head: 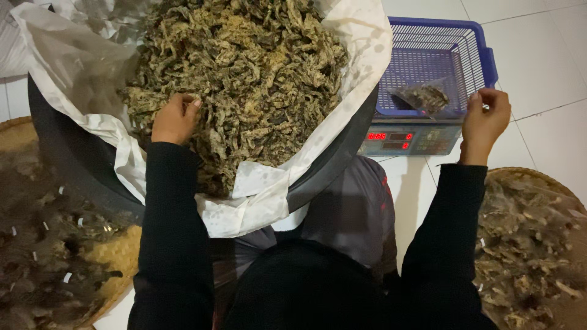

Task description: The person sits at a large bin of dried sea cucumber pieces, opens a small clear plastic bag, and places pieces into it by hand. They fill the bag, then set it on a digital scale to weigh it and continue adding pieces from the bin.

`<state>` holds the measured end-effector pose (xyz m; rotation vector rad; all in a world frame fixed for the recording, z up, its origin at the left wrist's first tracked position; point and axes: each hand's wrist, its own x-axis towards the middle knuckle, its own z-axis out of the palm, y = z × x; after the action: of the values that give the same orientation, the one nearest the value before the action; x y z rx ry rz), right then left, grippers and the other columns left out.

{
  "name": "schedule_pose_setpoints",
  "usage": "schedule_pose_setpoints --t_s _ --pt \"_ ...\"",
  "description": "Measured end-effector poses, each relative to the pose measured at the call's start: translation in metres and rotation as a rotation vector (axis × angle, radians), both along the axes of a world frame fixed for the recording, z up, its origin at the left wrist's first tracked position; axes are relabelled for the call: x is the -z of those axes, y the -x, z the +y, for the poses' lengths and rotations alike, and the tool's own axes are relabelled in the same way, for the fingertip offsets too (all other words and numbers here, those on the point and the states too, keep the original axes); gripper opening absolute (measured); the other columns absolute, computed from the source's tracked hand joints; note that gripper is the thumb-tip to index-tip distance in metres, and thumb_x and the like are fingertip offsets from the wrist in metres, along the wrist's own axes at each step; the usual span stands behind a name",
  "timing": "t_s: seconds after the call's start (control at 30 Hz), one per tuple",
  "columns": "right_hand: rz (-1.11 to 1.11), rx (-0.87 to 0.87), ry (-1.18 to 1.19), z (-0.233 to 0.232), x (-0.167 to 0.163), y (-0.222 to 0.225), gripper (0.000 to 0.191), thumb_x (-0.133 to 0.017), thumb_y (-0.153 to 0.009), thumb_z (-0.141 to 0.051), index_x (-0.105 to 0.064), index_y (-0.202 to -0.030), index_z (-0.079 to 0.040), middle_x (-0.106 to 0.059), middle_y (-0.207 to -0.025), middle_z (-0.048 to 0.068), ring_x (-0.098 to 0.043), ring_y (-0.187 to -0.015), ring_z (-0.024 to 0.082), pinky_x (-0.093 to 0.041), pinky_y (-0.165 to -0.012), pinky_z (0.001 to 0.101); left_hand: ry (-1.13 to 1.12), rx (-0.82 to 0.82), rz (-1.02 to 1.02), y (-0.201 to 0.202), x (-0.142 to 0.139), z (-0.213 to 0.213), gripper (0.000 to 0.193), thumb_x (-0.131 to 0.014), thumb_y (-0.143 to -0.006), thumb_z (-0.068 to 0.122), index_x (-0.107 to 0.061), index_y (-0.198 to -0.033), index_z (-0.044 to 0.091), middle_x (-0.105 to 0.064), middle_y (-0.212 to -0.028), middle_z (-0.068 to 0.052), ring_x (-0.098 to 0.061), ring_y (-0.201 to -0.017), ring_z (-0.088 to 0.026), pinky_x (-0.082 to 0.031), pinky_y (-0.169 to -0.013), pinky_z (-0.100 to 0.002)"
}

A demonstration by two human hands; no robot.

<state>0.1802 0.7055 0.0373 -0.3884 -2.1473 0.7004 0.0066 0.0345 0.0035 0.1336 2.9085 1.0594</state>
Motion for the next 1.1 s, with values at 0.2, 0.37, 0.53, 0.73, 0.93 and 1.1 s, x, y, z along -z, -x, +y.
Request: schedule_pose_setpoints --t_s 0.2,0.37,0.53,0.73,0.93,1.1 --pt "-0.199 0.002 -0.036 0.009 0.01 0.024 0.02 -0.08 -0.099 -0.011 -0.068 -0.112 -0.002 -0.067 -0.106 0.013 -0.064 -0.097 0.025 -0.053 -0.084 0.0389 0.007 0.009 0.01 -0.003 -0.006 0.001 0.046 -0.059 -0.105 0.041 -0.065 -0.127 0.001 -0.07 -0.111 -0.023 -0.067 -0.099 -0.042 -0.051 -0.084 -0.051" --pt "-0.156 0.01 -0.088 -0.009 0.011 0.031 0.03 -0.079 -0.095 -0.008 -0.067 -0.121 -0.001 -0.064 -0.117 0.018 -0.061 -0.109 0.03 -0.051 -0.092 0.042 0.031 -0.001 -0.035 -0.002 -0.005 0.001 0.047 -0.058 -0.106 0.042 -0.064 -0.128 0.001 -0.071 -0.11 -0.024 -0.067 -0.099 -0.042 -0.052 -0.086 -0.051" --pt "-0.119 -0.007 -0.114 -0.018 0.006 0.018 0.013 -0.075 -0.098 -0.007 -0.074 -0.11 -0.009 -0.052 -0.137 0.019 -0.054 -0.127 0.034 -0.049 -0.11 0.0429 0.025 0.003 -0.043 0.001 -0.003 0.0 0.047 -0.058 -0.105 0.043 -0.064 -0.125 0.001 -0.072 -0.107 -0.022 -0.069 -0.097 -0.04 -0.053 -0.084 -0.05" --pt "-0.386 0.054 -0.448 -0.008 0.015 0.023 0.024 -0.082 -0.084 -0.013 -0.08 -0.108 -0.013 -0.052 -0.14 0.025 -0.043 -0.128 0.046 -0.034 -0.104 0.0584 0.031 0.013 0.003 -0.001 0.0 0.0 0.044 -0.059 -0.106 0.042 -0.066 -0.122 0.002 -0.073 -0.104 -0.021 -0.069 -0.095 -0.04 -0.053 -0.083 -0.051" --pt "-0.452 0.145 -0.519 -0.003 0.029 0.038 0.023 -0.079 -0.082 -0.019 -0.078 -0.102 -0.009 -0.057 -0.138 0.022 -0.045 -0.132 0.044 -0.027 -0.109 0.0615 0.03 0.006 -0.007 0.002 0.003 -0.002 0.045 -0.061 -0.105 0.042 -0.065 -0.123 0.001 -0.072 -0.101 -0.022 -0.069 -0.093 -0.041 -0.052 -0.081 -0.051" --pt "-0.484 0.181 -0.587 -0.004 0.033 0.043 0.017 -0.077 -0.08 -0.017 -0.079 -0.096 -0.012 -0.062 -0.13 0.02 -0.046 -0.126 0.044 -0.026 -0.104 0.0625 -0.004 0.051 0.031 0.005 0.006 -0.002 0.043 -0.061 -0.105 0.04 -0.066 -0.121 0.001 -0.074 -0.103 -0.021 -0.07 -0.095 -0.04 -0.053 -0.082 -0.051"
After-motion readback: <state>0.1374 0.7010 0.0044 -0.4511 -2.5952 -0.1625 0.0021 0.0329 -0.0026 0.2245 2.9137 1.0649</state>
